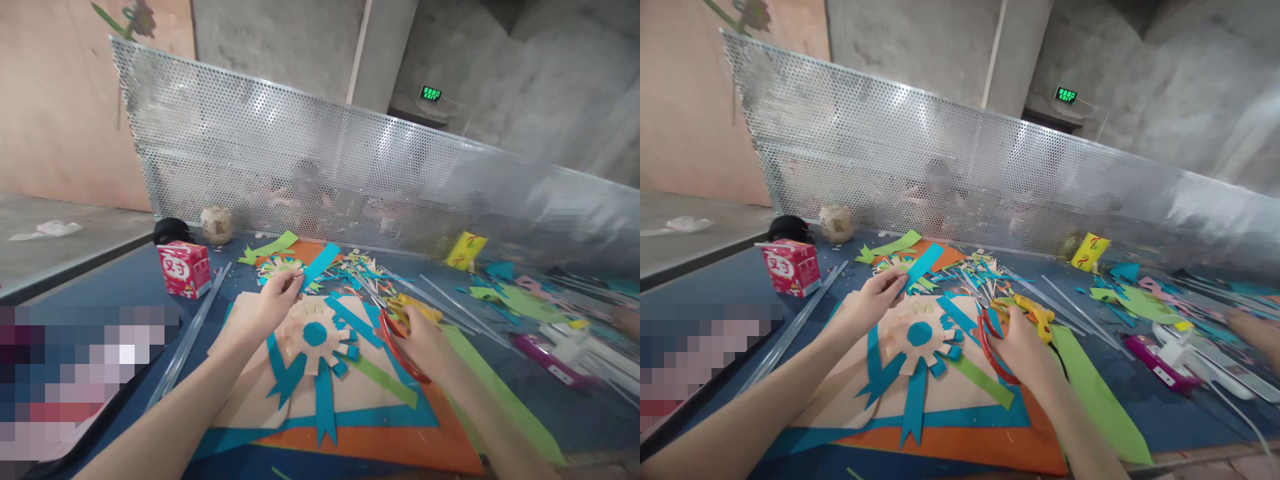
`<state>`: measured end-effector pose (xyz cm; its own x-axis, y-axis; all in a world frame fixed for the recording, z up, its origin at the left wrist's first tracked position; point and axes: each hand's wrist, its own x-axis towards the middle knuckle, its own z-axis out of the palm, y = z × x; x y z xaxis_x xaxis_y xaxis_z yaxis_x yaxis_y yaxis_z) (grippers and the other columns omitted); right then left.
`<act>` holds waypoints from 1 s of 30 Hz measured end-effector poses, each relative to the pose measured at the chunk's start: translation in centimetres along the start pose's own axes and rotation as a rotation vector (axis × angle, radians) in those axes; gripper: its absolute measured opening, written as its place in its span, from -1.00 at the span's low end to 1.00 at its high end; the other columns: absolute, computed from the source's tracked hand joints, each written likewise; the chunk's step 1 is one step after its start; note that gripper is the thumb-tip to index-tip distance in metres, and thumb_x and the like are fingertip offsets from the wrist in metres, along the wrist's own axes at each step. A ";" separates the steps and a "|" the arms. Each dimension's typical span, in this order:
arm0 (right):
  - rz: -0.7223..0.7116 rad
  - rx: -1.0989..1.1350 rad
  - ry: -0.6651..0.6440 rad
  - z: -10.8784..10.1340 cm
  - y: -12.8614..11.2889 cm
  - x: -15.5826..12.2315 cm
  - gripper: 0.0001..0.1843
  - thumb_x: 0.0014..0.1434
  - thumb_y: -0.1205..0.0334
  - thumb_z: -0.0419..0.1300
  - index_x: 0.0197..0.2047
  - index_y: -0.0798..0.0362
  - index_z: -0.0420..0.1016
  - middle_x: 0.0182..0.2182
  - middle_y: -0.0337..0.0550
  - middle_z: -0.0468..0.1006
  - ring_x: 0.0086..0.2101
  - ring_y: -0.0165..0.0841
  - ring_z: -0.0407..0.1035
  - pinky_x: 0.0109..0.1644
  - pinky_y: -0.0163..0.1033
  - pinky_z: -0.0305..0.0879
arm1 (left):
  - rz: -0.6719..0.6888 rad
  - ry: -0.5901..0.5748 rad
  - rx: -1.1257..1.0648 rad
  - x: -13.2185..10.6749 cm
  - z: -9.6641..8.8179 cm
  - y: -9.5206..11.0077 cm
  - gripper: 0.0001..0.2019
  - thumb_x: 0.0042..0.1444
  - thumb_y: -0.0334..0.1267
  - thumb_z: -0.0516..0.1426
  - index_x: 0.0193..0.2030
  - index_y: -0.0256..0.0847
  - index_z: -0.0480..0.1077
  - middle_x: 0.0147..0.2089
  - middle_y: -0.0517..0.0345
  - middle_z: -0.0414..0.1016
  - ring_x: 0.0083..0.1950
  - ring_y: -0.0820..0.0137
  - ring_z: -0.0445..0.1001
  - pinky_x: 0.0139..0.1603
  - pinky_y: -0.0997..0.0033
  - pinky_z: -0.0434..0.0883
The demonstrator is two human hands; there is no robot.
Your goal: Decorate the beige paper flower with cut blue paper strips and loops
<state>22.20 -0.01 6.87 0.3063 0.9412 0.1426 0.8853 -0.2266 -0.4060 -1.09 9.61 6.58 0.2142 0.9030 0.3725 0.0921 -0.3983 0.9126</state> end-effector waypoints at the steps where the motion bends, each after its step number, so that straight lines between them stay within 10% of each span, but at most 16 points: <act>1: -0.018 0.023 0.002 -0.1 -0.6 -0.4 -0.58 -0.10 -0.14 0.09 -0.30 0.02 0.24 -0.40 -0.12 0.46 -0.39 -0.26 0.37 -0.45 -0.30 0.14 | -0.002 -0.006 -0.007 -0.1 0.1 0.0 -0.77 0.02 -0.11 -0.01 -0.49 -0.24 0.23 -0.61 0.31 0.13 -0.59 0.55 0.10 -0.59 0.54 0.08; 7: -0.070 0.059 -0.044 -0.2 -3.5 -1.2 -0.39 -0.15 -0.23 0.10 -0.16 0.04 0.24 -0.31 0.00 0.47 -0.29 -0.15 0.37 -0.43 -0.28 0.12 | 0.011 -0.028 -0.032 -0.1 0.1 0.0 -0.75 0.03 -0.10 -0.02 -0.51 -0.23 0.20 -0.63 0.33 0.10 -0.60 0.56 0.10 -0.60 0.54 0.06; 30: -0.121 0.127 -0.098 0.2 -4.0 -1.1 -0.72 -0.03 -0.07 0.05 -0.45 -0.02 0.28 -0.51 -0.19 0.47 -0.46 -0.30 0.33 -0.44 -0.30 0.11 | 0.031 -0.133 0.013 -0.4 1.0 -0.7 -0.80 0.04 -0.15 0.00 -0.46 -0.23 0.27 -0.65 0.33 0.13 -0.61 0.54 0.15 -0.59 0.54 0.12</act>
<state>18.28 -0.08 8.19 0.1593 0.9809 0.1116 0.8604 -0.0825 -0.5028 -0.22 9.38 5.66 0.3439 0.8612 0.3742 0.0961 -0.4287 0.8983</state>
